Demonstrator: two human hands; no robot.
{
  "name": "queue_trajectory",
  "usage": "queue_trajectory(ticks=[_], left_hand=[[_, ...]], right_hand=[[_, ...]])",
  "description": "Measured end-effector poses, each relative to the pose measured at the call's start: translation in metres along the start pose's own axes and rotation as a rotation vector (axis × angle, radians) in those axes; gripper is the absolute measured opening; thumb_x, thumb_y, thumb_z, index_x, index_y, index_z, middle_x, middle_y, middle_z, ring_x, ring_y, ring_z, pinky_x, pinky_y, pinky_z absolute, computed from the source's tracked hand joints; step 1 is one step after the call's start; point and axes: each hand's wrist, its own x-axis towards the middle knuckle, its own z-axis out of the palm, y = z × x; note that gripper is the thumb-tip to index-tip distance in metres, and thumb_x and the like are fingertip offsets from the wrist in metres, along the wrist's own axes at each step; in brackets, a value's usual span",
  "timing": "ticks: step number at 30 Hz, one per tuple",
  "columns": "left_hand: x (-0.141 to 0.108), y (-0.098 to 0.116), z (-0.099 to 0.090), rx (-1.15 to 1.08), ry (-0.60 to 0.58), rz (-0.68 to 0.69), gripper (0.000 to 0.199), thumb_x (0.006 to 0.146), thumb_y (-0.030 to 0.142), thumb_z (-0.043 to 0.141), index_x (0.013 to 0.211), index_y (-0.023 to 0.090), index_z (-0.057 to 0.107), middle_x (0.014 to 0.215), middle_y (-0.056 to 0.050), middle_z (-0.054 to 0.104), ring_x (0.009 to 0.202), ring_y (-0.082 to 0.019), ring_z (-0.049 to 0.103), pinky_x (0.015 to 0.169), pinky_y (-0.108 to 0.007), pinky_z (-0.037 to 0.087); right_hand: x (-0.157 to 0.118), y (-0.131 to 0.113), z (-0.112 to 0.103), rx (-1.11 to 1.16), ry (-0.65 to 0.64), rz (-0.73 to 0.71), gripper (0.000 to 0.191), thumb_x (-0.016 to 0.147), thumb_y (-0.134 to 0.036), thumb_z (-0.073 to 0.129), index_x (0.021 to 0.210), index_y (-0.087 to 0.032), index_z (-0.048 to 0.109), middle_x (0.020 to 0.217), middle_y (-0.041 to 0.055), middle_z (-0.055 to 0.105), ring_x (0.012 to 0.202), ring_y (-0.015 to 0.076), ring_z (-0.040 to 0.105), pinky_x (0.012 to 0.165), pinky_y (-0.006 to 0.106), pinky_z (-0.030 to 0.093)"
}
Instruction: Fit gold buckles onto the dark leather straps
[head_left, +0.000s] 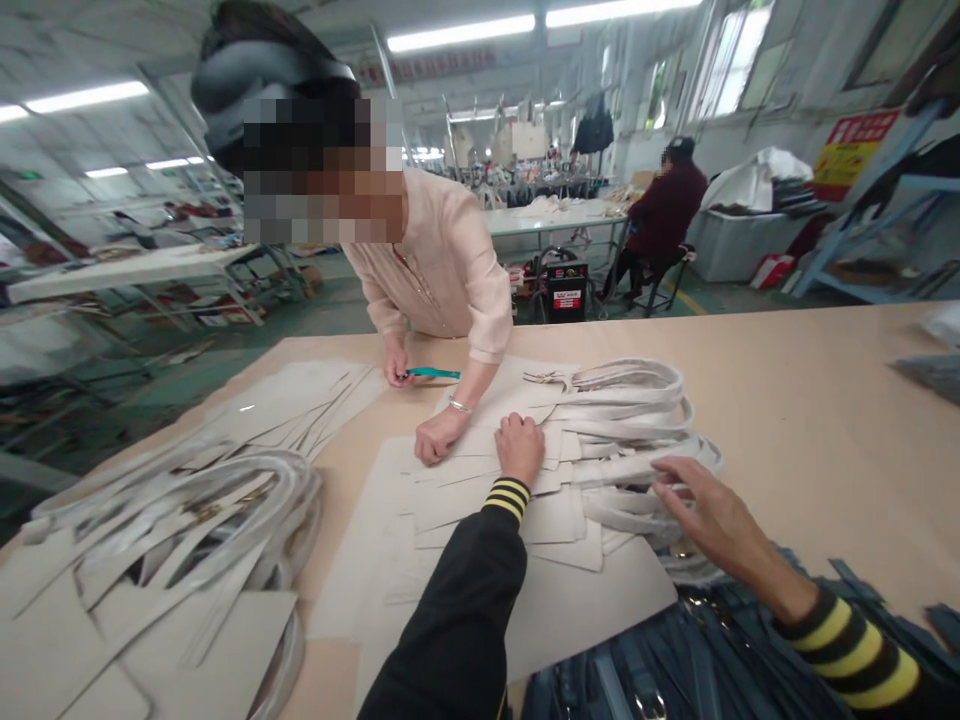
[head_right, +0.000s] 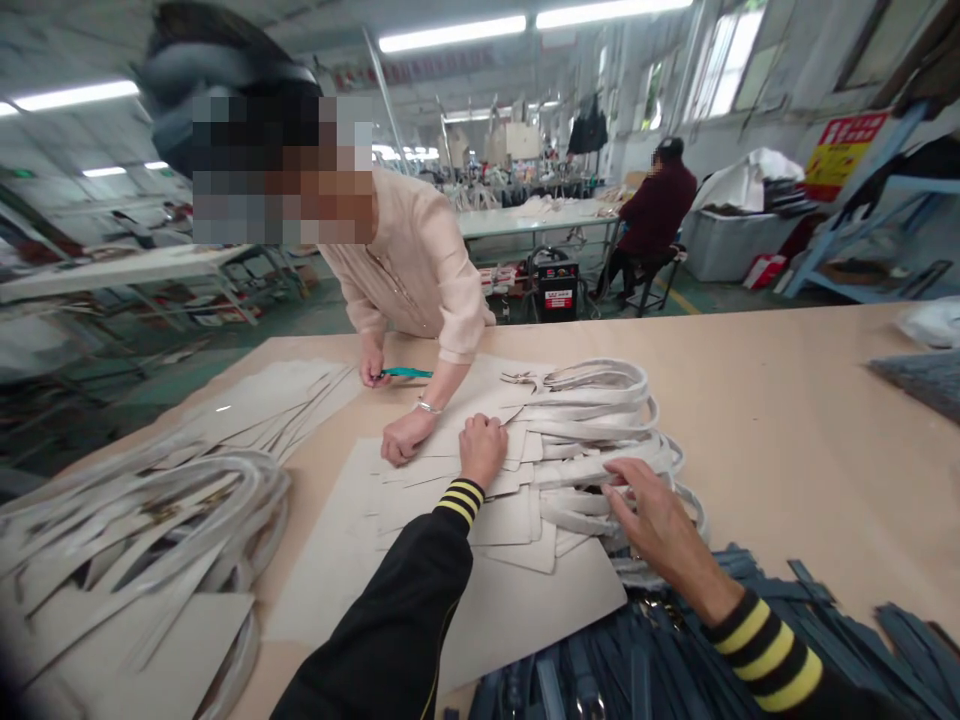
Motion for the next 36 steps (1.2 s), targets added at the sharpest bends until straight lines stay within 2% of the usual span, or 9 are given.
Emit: queue_trajectory(ticks=[3,5,7,11,19,30,36], left_hand=[[-0.005,-0.001,0.002,-0.026,0.017,-0.015,0.027,0.087,0.027,0.035,0.094,0.018,0.06,0.098,-0.01,0.052,0.096,-0.025,0.043,0.076,-0.036,0.038],[-0.009,-0.001,0.003,-0.044,0.029,-0.027,0.027,0.087,0.027,0.035,0.096,0.019,0.059,0.099,-0.01,0.051,0.097,-0.024,0.042,0.078,-0.036,0.037],[-0.011,-0.001,0.004,-0.061,0.04,-0.035,0.026,0.087,0.028,0.035,0.097,0.02,0.058,0.1,-0.009,0.051,0.097,-0.024,0.042,0.078,-0.036,0.037],[-0.012,-0.001,0.004,-0.091,0.059,-0.047,0.025,0.087,0.028,0.037,0.096,0.021,0.058,0.1,-0.009,0.05,0.096,-0.023,0.042,0.078,-0.035,0.036],[-0.012,-0.003,0.009,-0.124,0.09,-0.059,0.024,0.086,0.027,0.037,0.096,0.02,0.058,0.098,-0.008,0.051,0.094,-0.023,0.042,0.077,-0.035,0.036],[-0.012,-0.003,0.008,-0.155,0.066,-0.075,0.024,0.087,0.027,0.037,0.096,0.021,0.058,0.1,-0.009,0.05,0.096,-0.024,0.041,0.079,-0.036,0.035],[-0.012,-0.003,0.008,-0.162,0.054,-0.078,0.025,0.087,0.028,0.037,0.098,0.021,0.058,0.101,-0.009,0.05,0.097,-0.024,0.041,0.08,-0.037,0.035]], right_hand=[[-0.012,-0.003,0.005,0.119,-0.184,0.226,0.028,0.083,-0.04,0.04,0.094,-0.018,0.054,0.078,0.0051,0.064,0.068,0.0184,0.061,0.062,0.029,0.048],[-0.019,-0.001,0.014,0.182,-0.29,0.292,0.027,0.082,-0.041,0.039,0.084,-0.018,0.054,0.065,0.0018,0.06,0.059,0.0174,0.059,0.056,0.027,0.045],[-0.024,0.003,0.023,0.223,-0.34,0.331,0.029,0.082,-0.042,0.038,0.075,-0.018,0.052,0.058,0.0001,0.057,0.054,0.0166,0.057,0.053,0.027,0.042],[-0.026,0.006,0.034,0.24,-0.333,0.39,0.031,0.082,-0.043,0.037,0.072,-0.017,0.05,0.055,-0.0016,0.053,0.052,0.0155,0.055,0.052,0.026,0.04],[-0.027,0.006,0.038,0.214,-0.304,0.405,0.034,0.08,-0.046,0.038,0.075,-0.016,0.052,0.052,-0.0031,0.05,0.049,0.0148,0.053,0.052,0.025,0.038],[-0.031,0.008,0.041,0.135,-0.294,0.385,0.036,0.081,-0.046,0.037,0.078,-0.016,0.056,0.05,-0.0024,0.052,0.049,0.0149,0.053,0.052,0.025,0.037],[-0.032,0.012,0.045,0.153,-0.297,0.419,0.036,0.081,-0.048,0.037,0.076,-0.016,0.055,0.052,-0.0026,0.052,0.05,0.015,0.054,0.054,0.025,0.039]])
